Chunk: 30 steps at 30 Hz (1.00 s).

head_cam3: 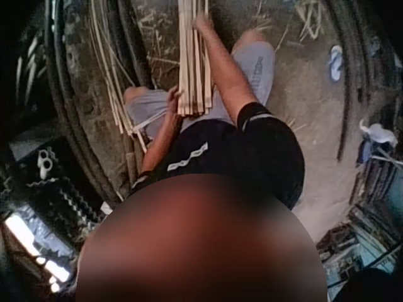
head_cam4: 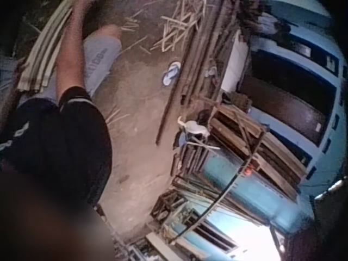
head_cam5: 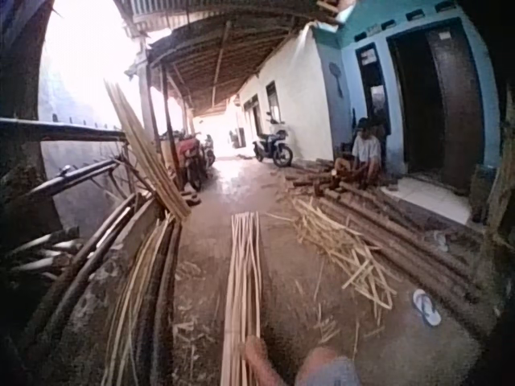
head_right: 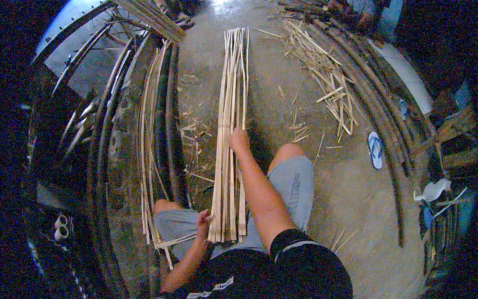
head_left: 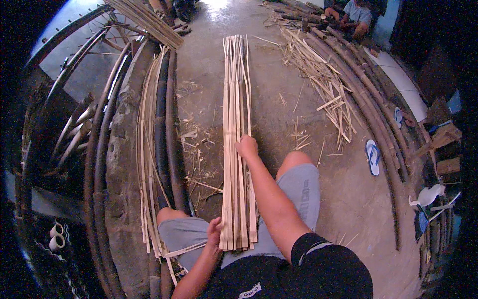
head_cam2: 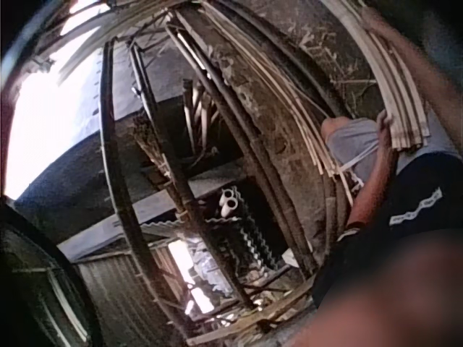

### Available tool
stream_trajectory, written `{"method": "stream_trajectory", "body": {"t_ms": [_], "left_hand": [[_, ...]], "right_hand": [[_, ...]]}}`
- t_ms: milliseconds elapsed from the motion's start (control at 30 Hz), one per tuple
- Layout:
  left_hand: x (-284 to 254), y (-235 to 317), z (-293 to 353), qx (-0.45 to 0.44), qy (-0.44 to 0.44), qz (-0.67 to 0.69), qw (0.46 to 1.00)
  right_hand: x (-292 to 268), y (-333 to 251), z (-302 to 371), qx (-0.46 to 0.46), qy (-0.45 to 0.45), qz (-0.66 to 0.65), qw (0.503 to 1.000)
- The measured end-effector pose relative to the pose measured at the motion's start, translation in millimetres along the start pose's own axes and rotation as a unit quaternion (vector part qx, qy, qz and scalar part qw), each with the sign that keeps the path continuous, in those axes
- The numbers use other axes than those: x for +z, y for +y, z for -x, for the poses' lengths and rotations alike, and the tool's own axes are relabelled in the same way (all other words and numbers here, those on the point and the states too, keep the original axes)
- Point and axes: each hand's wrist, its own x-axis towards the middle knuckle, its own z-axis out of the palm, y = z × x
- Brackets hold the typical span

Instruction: The person sits on the floor and uses a machete to split bamboo poles into thin strips. They gather the strips, align them, and place them on a nearby rack.

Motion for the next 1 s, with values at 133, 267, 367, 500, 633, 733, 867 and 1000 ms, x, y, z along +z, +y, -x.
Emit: {"method": "stream_trajectory", "body": {"t_ms": [133,267,367,500,633,733,867,1000], "left_hand": [[2.5,1.5,-1.9,-0.063,-0.154,0.263,0.95],[-2.0,2.3,-8.8,-0.169,-0.214,0.365,0.89],[1.2,4.5,-11.5,-0.115,-0.088,0.129,0.981],[21.5,17.6,-8.0,-0.152,-0.235,0.327,0.903],[42.7,30.1,2.1,-0.122,-0.238,0.235,0.934],[40.4,28.6,4.5,-0.136,-0.23,0.278,0.923],[14.8,12.4,-1.4,-0.177,-0.124,0.268,0.939],[-3.2,-5.1,-5.0,-0.03,-0.091,0.166,0.981]], "right_hand": [[7.1,-1.2,-5.1,0.017,-0.05,-0.161,0.985],[16.1,9.8,-2.5,0.093,-0.095,-0.28,0.951],[22.6,16.8,-1.6,0.028,-0.037,-0.183,0.982],[24.1,19.5,-6.2,0.0,-0.023,-0.054,0.998],[14.2,13.8,-10.2,0.05,-0.079,-0.085,0.992],[7.8,3.5,-6.9,0.083,-0.046,-0.052,0.994],[6.1,-6.1,-1.5,0.06,0.051,-0.027,0.996],[1.9,2.6,-9.0,0.078,0.034,-0.078,0.993]]}}
